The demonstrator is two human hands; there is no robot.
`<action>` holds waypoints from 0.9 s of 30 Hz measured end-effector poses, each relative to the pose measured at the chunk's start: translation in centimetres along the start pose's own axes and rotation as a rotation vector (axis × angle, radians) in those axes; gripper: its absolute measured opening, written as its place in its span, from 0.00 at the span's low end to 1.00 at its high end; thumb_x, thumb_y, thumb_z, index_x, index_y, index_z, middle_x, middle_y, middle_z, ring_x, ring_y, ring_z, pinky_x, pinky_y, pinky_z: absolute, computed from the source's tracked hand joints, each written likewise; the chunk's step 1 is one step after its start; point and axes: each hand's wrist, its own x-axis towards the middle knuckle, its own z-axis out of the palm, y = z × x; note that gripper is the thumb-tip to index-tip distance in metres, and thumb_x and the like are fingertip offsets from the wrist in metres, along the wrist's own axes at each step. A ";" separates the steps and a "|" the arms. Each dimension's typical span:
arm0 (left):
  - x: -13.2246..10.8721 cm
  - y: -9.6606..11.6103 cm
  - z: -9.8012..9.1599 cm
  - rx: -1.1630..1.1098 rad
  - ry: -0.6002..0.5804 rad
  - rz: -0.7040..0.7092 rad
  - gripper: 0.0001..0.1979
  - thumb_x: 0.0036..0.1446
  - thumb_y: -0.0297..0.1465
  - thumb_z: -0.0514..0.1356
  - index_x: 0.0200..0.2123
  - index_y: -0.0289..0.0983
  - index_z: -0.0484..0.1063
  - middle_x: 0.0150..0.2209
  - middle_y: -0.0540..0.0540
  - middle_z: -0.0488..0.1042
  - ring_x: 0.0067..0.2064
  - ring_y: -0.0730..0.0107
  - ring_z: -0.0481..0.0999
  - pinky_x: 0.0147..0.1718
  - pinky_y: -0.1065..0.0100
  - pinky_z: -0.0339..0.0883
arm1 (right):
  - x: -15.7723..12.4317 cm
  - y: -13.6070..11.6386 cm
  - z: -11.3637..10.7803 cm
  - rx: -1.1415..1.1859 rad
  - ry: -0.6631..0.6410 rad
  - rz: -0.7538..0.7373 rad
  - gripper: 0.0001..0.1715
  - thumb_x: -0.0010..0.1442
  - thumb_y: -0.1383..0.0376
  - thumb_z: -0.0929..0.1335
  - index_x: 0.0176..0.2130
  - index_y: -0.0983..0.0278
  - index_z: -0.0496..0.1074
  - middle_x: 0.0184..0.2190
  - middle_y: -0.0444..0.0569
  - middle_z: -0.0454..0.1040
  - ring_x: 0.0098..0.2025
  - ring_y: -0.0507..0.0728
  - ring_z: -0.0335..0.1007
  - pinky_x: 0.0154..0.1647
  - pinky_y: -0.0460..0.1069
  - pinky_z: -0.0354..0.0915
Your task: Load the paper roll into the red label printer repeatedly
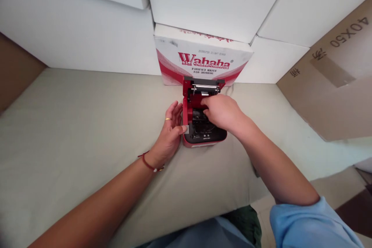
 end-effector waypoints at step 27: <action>0.5 0.4 0.0 -0.053 0.023 -0.025 0.53 0.58 0.43 0.75 0.82 0.51 0.55 0.87 0.38 0.57 0.90 0.42 0.55 0.88 0.39 0.52 | -12.5 9.5 3.2 0.571 -0.094 0.293 0.28 0.74 0.42 0.72 0.57 0.57 0.90 0.55 0.55 0.93 0.52 0.67 0.92 0.56 0.61 0.86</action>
